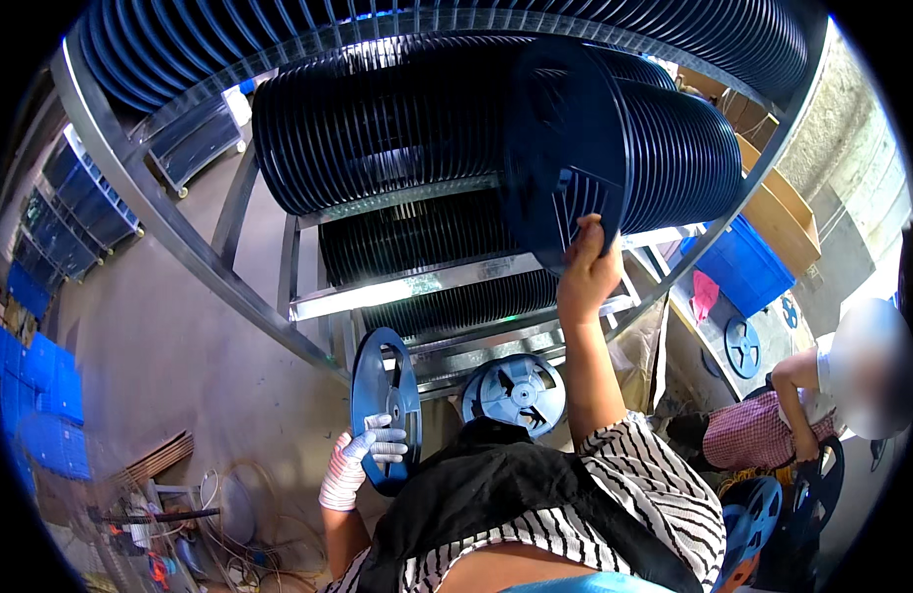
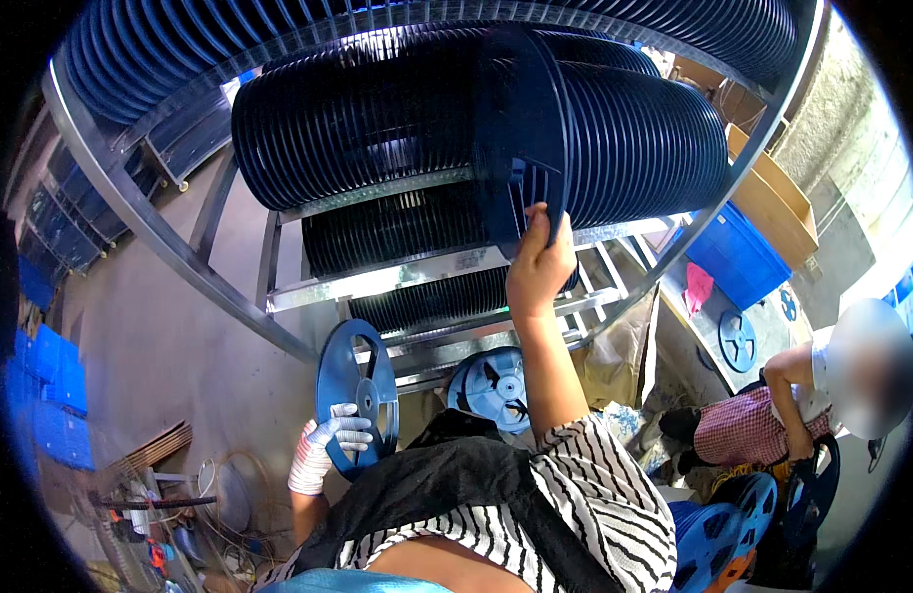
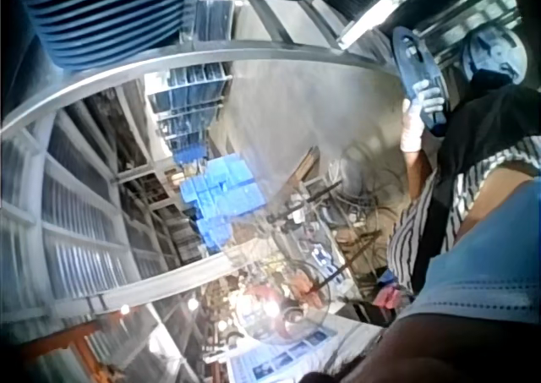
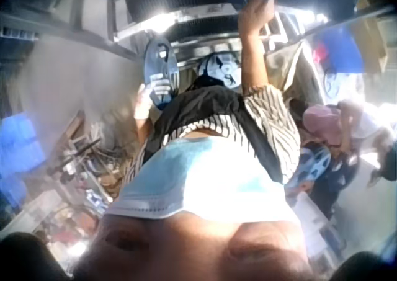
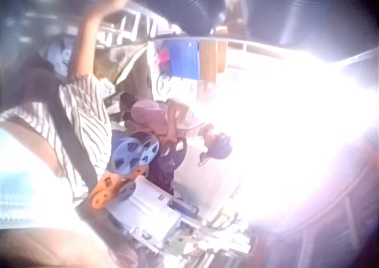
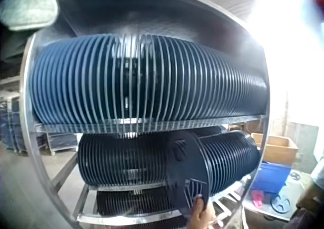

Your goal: The person repeatedly picks up blue plastic fan guards and places them onto a metal rack. The person handles the parts one at a time, stacking them in a vertical column on the rack.

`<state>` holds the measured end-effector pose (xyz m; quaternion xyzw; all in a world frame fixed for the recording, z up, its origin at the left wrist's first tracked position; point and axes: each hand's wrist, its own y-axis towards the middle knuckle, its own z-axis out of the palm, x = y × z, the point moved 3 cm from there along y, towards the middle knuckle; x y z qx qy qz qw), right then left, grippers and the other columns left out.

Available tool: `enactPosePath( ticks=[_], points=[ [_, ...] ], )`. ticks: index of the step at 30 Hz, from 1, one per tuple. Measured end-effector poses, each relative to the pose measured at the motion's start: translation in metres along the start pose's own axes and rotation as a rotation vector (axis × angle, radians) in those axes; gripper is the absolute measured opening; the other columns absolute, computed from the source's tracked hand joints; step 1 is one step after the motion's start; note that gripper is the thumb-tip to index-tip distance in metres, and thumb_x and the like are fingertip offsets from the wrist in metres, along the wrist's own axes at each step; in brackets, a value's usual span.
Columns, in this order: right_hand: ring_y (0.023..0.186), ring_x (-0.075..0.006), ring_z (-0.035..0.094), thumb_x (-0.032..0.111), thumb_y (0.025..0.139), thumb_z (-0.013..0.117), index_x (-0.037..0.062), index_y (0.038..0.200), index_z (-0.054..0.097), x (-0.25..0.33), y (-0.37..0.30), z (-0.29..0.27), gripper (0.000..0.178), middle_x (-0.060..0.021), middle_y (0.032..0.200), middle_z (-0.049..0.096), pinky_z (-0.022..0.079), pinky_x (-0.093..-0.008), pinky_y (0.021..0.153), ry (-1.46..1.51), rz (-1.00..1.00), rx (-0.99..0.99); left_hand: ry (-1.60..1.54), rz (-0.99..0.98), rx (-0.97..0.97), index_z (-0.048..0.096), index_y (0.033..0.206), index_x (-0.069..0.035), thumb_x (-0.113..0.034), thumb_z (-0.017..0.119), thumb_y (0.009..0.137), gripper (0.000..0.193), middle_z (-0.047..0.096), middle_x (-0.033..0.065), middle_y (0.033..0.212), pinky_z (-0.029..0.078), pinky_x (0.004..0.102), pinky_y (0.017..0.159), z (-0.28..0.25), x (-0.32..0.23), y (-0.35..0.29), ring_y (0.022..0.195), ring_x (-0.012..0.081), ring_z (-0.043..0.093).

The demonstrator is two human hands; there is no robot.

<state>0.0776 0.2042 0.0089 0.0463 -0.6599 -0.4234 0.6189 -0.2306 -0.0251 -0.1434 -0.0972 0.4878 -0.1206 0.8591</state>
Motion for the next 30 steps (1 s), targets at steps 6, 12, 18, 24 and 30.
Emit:
enactPosePath(
  ticks=[6, 12, 18, 24, 30],
  points=[
    [0.138, -0.0402, 0.022, 0.02, 0.09, 0.056, 0.0073, 0.138, 0.043, -0.041, 0.024, 0.042, 0.052, -0.0184, 0.144, 0.035, 0.015, -0.0529, 0.111, -0.91, -0.514, -0.092, 0.011, -0.052, 0.001, 0.048, 0.124, 0.005, -0.028, 0.063, 0.087, 0.052, 0.063, 0.0251, 0.107, 0.057, 0.0405, 0.076, 0.005, -0.007, 0.01, 0.088, 0.0323, 0.068],
    [0.141, -0.0463, 0.006, 0.03, 0.088, 0.058, 0.0064, 0.146, 0.028, -0.091, 0.009, 0.042, 0.069, -0.0219, 0.153, 0.015, 0.003, -0.0604, 0.111, -0.943, -0.53, 0.022, 0.048, -0.038, 0.102, 0.045, 0.127, 0.007, -0.033, 0.062, 0.088, 0.058, 0.062, 0.0263, 0.109, 0.056, 0.0403, 0.078, 0.015, -0.006, 0.007, 0.091, 0.0339, 0.067],
    [0.141, -0.047, 0.009, 0.024, 0.082, 0.064, 0.0028, 0.146, 0.023, -0.095, -0.07, -0.005, 0.079, -0.0257, 0.152, 0.014, 0.005, -0.0591, 0.111, -0.541, -0.489, 0.345, 0.06, 0.089, 0.185, 0.039, 0.128, 0.013, -0.026, 0.058, 0.09, 0.058, 0.059, 0.0334, 0.11, 0.055, 0.0442, 0.083, 0.038, -0.03, -0.028, 0.094, 0.0423, 0.065],
    [0.143, -0.0401, 0.012, 0.054, 0.086, 0.056, 0.0084, 0.146, 0.031, -0.081, -0.178, -0.063, 0.079, -0.0226, 0.153, 0.016, 0.007, -0.0512, 0.114, -0.082, -0.436, 1.233, -0.276, 0.534, 0.414, 0.047, 0.118, 0.016, -0.025, 0.054, 0.089, 0.051, 0.062, 0.0372, 0.095, 0.058, 0.0436, 0.069, 0.064, -0.066, -0.063, 0.078, 0.0419, 0.068],
    [0.142, -0.0292, 0.017, 0.053, 0.084, 0.062, 0.0051, 0.151, 0.003, -0.009, -0.146, -0.062, 0.101, -0.016, 0.157, 0.004, 0.022, -0.0442, 0.112, 0.688, 0.4, 0.831, -0.342, 0.677, 0.276, 0.052, 0.107, -0.004, -0.029, 0.051, 0.092, 0.029, 0.062, 0.008, 0.076, 0.035, 0.0277, 0.035, 0.065, -0.069, -0.04, 0.042, 0.0145, 0.045]
  ],
)
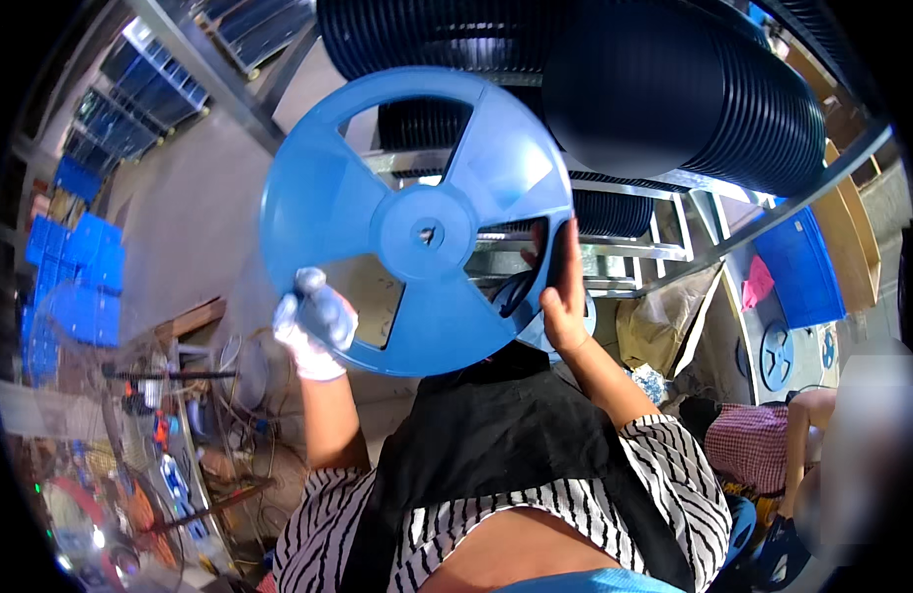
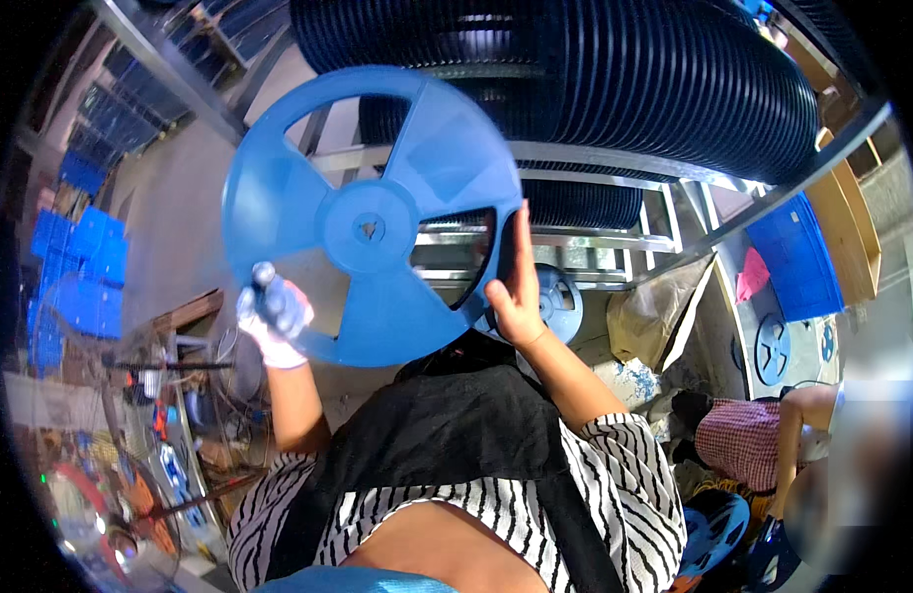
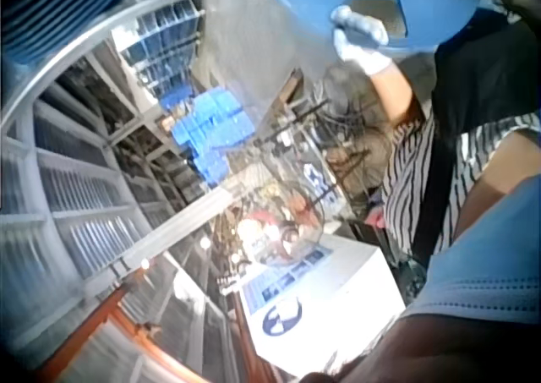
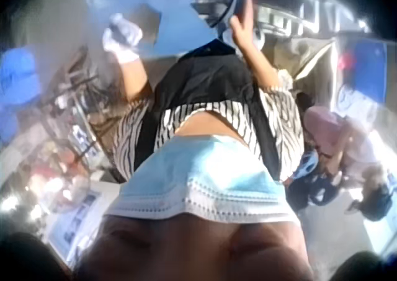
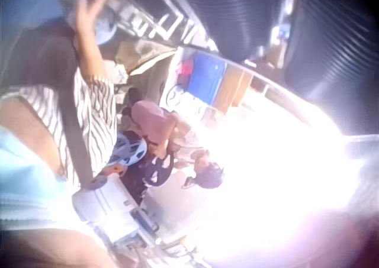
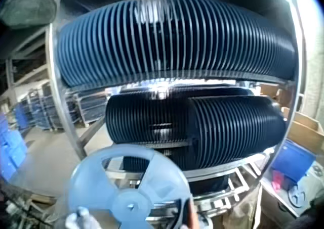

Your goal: The person repeatedly picks up blue plastic fan guards and places them onto a metal rack. The person handles the parts one at a time, stacking them in a vertical column on the rack.

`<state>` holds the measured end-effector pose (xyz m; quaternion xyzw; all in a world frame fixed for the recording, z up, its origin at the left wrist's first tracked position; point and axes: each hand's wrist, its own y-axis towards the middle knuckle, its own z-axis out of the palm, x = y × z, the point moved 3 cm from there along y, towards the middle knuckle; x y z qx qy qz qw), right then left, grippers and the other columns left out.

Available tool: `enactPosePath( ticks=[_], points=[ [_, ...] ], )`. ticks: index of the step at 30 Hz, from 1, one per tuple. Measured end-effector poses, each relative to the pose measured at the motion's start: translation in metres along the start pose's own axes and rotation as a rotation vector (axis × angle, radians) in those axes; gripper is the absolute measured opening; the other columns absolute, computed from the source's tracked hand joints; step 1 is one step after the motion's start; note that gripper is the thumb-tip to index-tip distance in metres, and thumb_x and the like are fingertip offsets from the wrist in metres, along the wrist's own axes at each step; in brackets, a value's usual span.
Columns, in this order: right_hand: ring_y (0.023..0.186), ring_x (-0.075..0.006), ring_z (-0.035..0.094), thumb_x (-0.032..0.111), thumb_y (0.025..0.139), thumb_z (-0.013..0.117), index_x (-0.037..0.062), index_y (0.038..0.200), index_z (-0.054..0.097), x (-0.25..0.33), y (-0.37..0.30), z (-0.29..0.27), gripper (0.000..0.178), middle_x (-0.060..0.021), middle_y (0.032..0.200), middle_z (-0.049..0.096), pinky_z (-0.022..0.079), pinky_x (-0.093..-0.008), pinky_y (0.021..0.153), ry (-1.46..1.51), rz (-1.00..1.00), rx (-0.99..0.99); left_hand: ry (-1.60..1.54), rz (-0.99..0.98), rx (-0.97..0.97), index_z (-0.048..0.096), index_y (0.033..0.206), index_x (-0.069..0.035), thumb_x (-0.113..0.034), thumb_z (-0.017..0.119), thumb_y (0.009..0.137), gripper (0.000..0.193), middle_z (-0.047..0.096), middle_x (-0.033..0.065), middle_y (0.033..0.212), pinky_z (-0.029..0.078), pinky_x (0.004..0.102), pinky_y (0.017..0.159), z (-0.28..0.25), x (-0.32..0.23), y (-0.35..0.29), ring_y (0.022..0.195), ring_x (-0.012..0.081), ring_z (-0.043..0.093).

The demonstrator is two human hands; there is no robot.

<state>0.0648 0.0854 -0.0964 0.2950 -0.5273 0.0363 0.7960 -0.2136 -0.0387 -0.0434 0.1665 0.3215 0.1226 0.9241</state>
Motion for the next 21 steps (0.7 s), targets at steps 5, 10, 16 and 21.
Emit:
enactPosePath(
  ticks=[5, 10, 16, 21],
  points=[
    [0.144, -0.0302, 0.01, 0.056, 0.087, 0.054, -0.0014, 0.148, 0.018, 0.036, 0.018, -0.015, 0.09, -0.021, 0.155, 0.012, 0.008, -0.0423, 0.115, -0.222, -0.242, -0.036, 0.172, -0.075, -0.343, 0.054, 0.115, -0.001, -0.034, 0.057, 0.086, 0.044, 0.066, 0.0143, 0.084, 0.048, 0.0331, 0.045, -0.02, 0.011, -0.012, 0.056, 0.0247, 0.061],
    [0.143, -0.0392, 0.011, 0.045, 0.087, 0.055, 0.0048, 0.139, 0.044, 0.049, 0.023, -0.031, 0.066, -0.0267, 0.154, 0.005, 0.017, -0.0476, 0.113, -0.482, -0.289, 0.221, 0.166, -0.05, -0.207, 0.053, 0.12, 0.001, -0.029, 0.054, 0.089, 0.042, 0.068, 0.0161, 0.093, 0.046, 0.0315, 0.043, -0.012, 0.007, -0.016, 0.059, 0.0226, 0.062],
    [0.141, -0.045, 0.011, 0.054, 0.079, 0.063, 0.0243, 0.134, 0.053, 0.063, 0.022, -0.043, 0.064, -0.0279, 0.153, 0.006, 0.019, -0.0534, 0.112, -0.799, -0.357, 0.512, -0.091, 0.005, -0.028, 0.052, 0.122, 0.007, -0.026, 0.05, 0.092, 0.044, 0.068, 0.0203, 0.094, 0.048, 0.0273, 0.041, -0.005, 0.001, -0.007, 0.06, 0.0229, 0.066],
    [0.139, -0.0492, 0.013, 0.07, 0.071, 0.054, 0.0356, 0.124, 0.058, 0.064, 0.027, -0.046, 0.064, -0.0248, 0.152, 0.016, 0.01, -0.0618, 0.11, -1.331, -0.637, 0.433, -0.073, -0.019, -0.042, 0.05, 0.123, 0.008, -0.02, 0.05, 0.093, 0.041, 0.067, 0.0177, 0.091, 0.046, 0.0241, 0.038, 0.011, -0.008, 0.006, 0.052, 0.0188, 0.061]
  ],
)
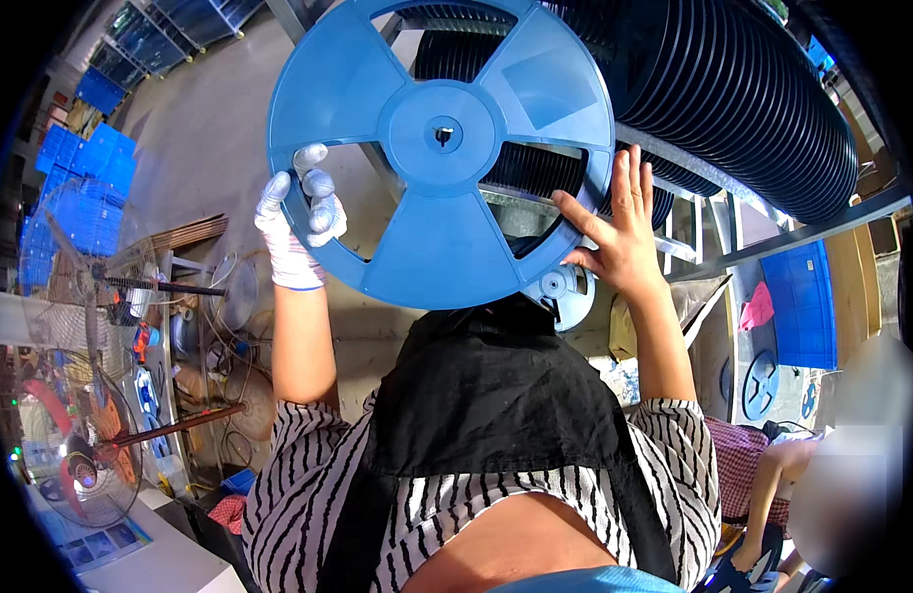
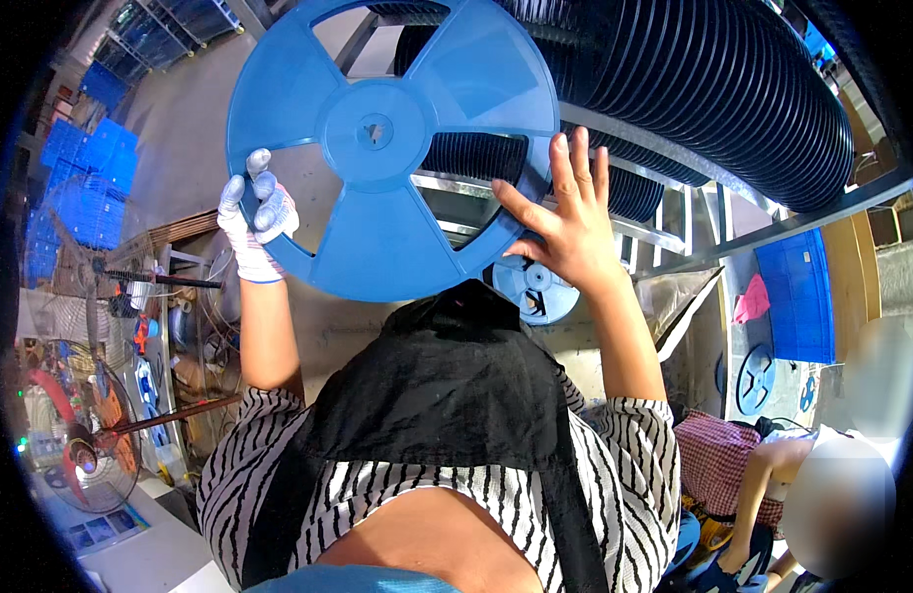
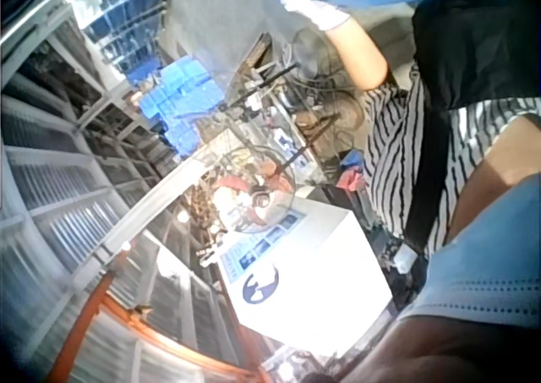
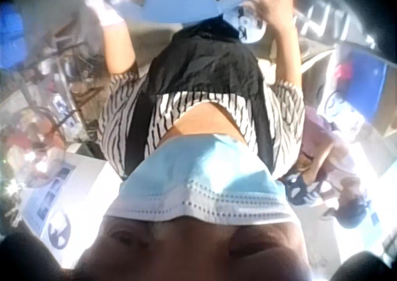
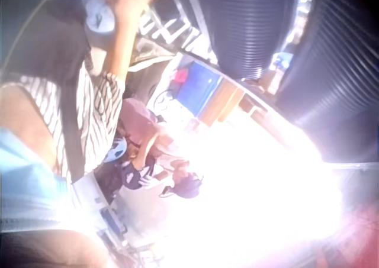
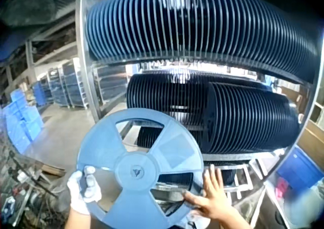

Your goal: The person repeatedly picks up blue plastic fan guards and places them onto a metal rack. The person handles the parts one at a time, stacking them in a vertical column on the rack.

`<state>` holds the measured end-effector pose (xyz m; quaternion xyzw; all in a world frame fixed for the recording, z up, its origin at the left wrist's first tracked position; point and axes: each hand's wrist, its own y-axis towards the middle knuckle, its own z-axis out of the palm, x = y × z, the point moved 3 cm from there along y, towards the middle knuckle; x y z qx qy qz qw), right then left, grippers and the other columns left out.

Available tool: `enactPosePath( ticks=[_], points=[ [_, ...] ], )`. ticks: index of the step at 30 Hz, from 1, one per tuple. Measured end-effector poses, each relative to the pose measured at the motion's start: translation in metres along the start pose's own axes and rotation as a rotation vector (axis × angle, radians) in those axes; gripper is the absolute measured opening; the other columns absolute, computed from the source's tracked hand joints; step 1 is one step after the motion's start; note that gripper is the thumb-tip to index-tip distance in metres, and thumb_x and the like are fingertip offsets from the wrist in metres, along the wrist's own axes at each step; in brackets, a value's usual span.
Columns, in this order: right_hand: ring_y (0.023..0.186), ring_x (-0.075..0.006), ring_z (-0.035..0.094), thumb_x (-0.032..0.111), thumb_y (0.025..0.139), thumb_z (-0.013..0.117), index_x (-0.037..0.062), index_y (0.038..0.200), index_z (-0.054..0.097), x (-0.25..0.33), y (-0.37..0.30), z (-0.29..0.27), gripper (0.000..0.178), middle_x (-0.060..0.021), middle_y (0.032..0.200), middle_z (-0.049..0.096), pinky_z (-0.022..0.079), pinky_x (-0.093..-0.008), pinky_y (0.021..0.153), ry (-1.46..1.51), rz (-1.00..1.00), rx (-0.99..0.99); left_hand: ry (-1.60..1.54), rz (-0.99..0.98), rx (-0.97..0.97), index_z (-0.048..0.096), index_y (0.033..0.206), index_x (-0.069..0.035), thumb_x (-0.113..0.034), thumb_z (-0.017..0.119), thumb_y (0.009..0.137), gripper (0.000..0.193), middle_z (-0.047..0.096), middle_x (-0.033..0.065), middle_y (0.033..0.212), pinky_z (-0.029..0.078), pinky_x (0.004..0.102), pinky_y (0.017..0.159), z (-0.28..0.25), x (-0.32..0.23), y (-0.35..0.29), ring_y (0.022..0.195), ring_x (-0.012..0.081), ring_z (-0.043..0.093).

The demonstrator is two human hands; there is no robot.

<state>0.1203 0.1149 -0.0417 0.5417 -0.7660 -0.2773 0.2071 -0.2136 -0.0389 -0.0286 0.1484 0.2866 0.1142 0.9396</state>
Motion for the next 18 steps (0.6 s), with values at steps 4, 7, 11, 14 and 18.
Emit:
enactPosePath(
  ticks=[4, 7, 11, 14, 18],
  points=[
    [0.133, -0.0419, 0.031, 0.058, 0.076, 0.062, 0.0174, 0.1, 0.062, 0.023, 0.017, -0.02, 0.047, -0.0204, 0.134, 0.045, 0.012, -0.0656, 0.107, 0.075, -0.221, 0.175, 0.14, -0.077, -0.069, 0.049, 0.122, 0.012, -0.034, 0.041, 0.096, 0.053, 0.066, 0.0248, 0.098, 0.056, 0.0285, 0.046, 0.024, -0.013, 0.014, 0.065, 0.0256, 0.069],
    [0.094, -0.0279, 0.064, 0.051, 0.074, 0.069, 0.0088, 0.089, 0.062, 0.054, 0.026, -0.028, 0.045, -0.0099, 0.092, 0.065, 0.043, -0.0476, 0.097, 0.489, -0.371, 0.245, 0.24, -0.291, 0.005, 0.049, 0.118, 0.014, -0.053, 0.033, 0.096, 0.073, 0.062, 0.0303, 0.105, 0.061, 0.0375, 0.06, 0.04, -0.029, 0.051, 0.08, 0.0359, 0.069],
    [0.054, -0.0179, 0.053, 0.062, 0.09, 0.044, 0.007, 0.079, 0.053, 0.028, 0.027, -0.014, 0.057, -0.0034, 0.061, 0.049, 0.047, -0.0365, 0.064, 1.384, 0.58, -0.187, 0.513, -0.198, -0.109, 0.059, 0.111, 0.004, -0.059, 0.033, 0.095, 0.07, 0.067, 0.024, 0.098, 0.058, 0.0346, 0.064, 0.035, -0.039, 0.086, 0.077, 0.0333, 0.069],
    [0.044, -0.0122, 0.031, 0.063, 0.095, 0.027, 0.0076, 0.079, 0.051, 0.012, 0.035, 0.01, 0.063, 0.0009, 0.054, 0.036, 0.04, -0.0321, 0.058, 2.05, 0.916, -0.537, 0.515, 0.033, -0.18, 0.062, 0.106, 0.003, -0.055, 0.029, 0.097, 0.067, 0.067, 0.0233, 0.094, 0.055, 0.0335, 0.055, 0.025, -0.049, 0.081, 0.071, 0.0329, 0.068],
    [0.044, -0.0109, 0.027, 0.063, 0.094, 0.032, 0.0079, 0.08, 0.053, 0.006, 0.025, 0.036, 0.061, 0.002, 0.053, 0.031, 0.038, -0.0296, 0.054, 2.32, 1.152, -0.611, 0.543, 0.317, -0.264, 0.064, 0.105, 0.002, -0.048, 0.034, 0.098, 0.058, 0.069, 0.0206, 0.093, 0.052, 0.0282, 0.045, 0.007, -0.071, 0.035, 0.064, 0.0285, 0.067]
  ],
)
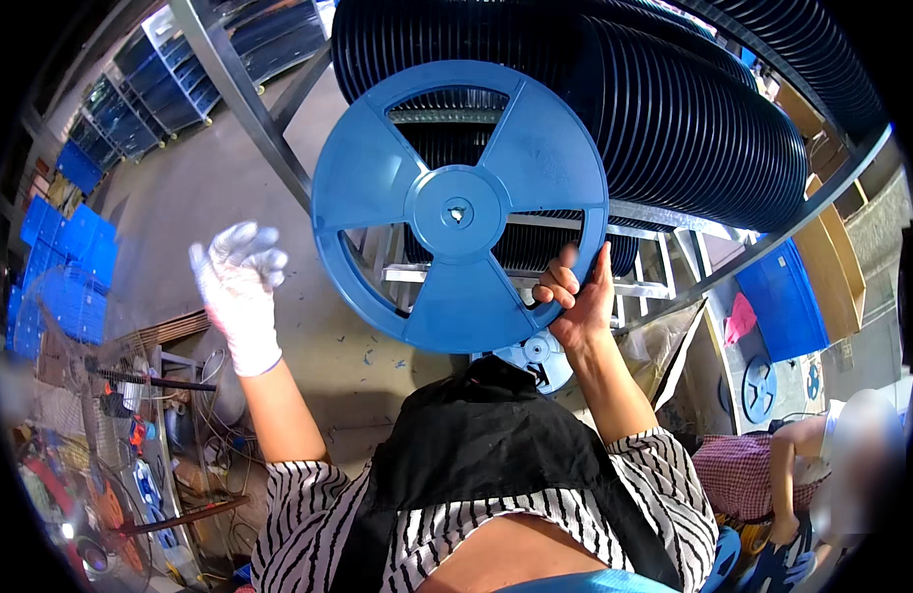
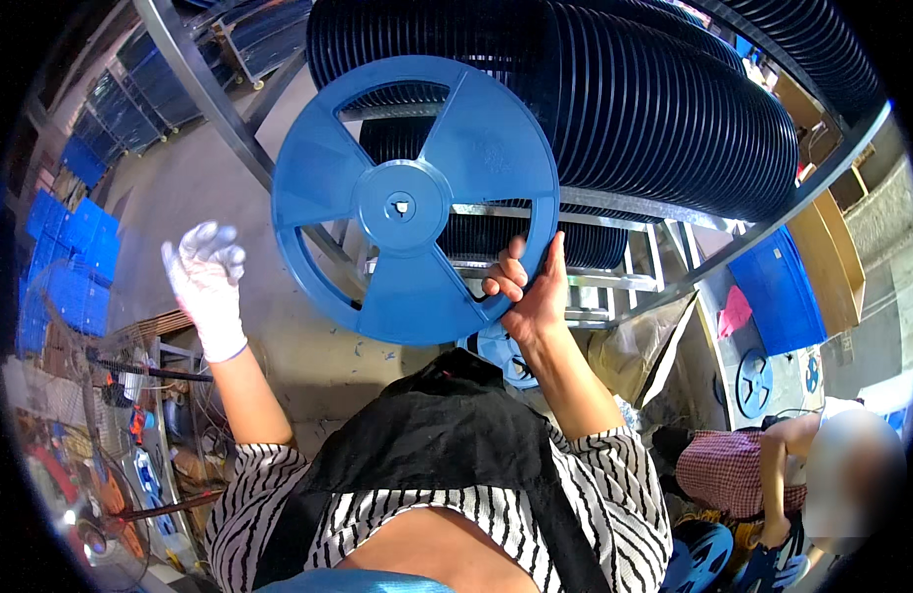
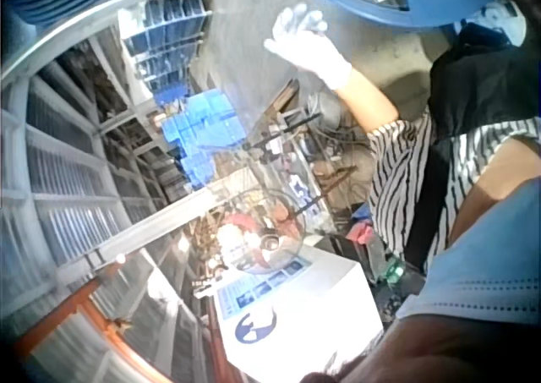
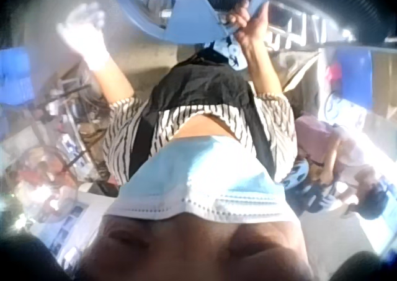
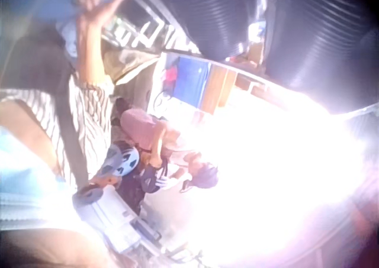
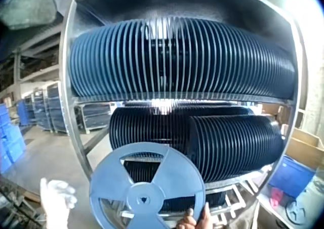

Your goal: The person repeatedly picks up blue plastic fan guards and places them onto a metal rack. The person handles the parts one at a time, stacking them in a vertical column on the rack.

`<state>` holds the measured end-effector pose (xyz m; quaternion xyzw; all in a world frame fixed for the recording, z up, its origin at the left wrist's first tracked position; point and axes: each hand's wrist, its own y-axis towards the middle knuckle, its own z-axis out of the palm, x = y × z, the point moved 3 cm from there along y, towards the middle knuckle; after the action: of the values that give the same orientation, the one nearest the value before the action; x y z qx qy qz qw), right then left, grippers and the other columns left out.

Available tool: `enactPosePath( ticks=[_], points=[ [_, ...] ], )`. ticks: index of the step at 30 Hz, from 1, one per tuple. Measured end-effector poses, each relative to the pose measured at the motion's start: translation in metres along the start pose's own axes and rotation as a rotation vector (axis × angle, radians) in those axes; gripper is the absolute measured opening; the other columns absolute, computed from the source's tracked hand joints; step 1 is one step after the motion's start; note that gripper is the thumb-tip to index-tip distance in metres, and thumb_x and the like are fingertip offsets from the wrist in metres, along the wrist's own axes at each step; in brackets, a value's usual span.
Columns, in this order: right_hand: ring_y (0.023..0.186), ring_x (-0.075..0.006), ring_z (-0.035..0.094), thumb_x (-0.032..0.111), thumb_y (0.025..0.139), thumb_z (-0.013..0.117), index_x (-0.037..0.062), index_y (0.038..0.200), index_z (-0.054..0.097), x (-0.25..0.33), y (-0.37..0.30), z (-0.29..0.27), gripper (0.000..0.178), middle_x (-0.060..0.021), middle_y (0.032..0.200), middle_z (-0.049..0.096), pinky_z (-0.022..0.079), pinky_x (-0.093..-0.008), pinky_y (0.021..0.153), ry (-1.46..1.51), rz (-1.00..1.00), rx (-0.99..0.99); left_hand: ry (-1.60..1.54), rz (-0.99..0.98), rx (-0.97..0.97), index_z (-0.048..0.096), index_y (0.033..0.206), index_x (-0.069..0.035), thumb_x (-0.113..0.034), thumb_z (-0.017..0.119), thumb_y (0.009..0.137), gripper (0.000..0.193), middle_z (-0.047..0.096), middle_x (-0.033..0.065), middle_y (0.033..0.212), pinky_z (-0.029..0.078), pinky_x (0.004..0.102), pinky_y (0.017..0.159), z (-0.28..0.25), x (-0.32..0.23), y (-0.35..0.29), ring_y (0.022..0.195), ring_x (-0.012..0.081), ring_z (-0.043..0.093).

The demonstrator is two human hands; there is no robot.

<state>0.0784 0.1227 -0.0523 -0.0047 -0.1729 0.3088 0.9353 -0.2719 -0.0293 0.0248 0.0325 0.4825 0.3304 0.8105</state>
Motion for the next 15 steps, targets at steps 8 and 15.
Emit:
enactPosePath(
  ticks=[8, 15],
  points=[
    [0.044, -0.0117, 0.027, 0.065, 0.094, 0.029, 0.01, 0.08, 0.052, 0.01, 0.006, 0.002, 0.061, 0.0026, 0.053, 0.03, 0.038, -0.03, 0.056, -0.139, -0.192, -0.023, 0.071, -0.02, -0.106, 0.057, 0.116, 0.003, -0.042, 0.04, 0.098, 0.051, 0.068, 0.0172, 0.102, 0.055, 0.0317, 0.066, -0.009, 0.046, -0.011, 0.082, 0.0266, 0.068],
    [0.056, -0.0135, 0.05, 0.066, 0.09, 0.039, 0.003, 0.093, 0.052, -0.025, -0.017, 0.04, 0.064, -0.0043, 0.068, 0.052, 0.046, -0.0308, 0.058, -0.686, -0.772, 0.215, 0.531, 0.012, 0.433, 0.006, 0.15, -0.007, -0.038, 0.075, 0.078, 0.105, 0.028, 0.0165, 0.147, 0.027, 0.0382, 0.109, 0.124, 0.171, 0.01, 0.133, 0.0279, 0.031]
  ],
)
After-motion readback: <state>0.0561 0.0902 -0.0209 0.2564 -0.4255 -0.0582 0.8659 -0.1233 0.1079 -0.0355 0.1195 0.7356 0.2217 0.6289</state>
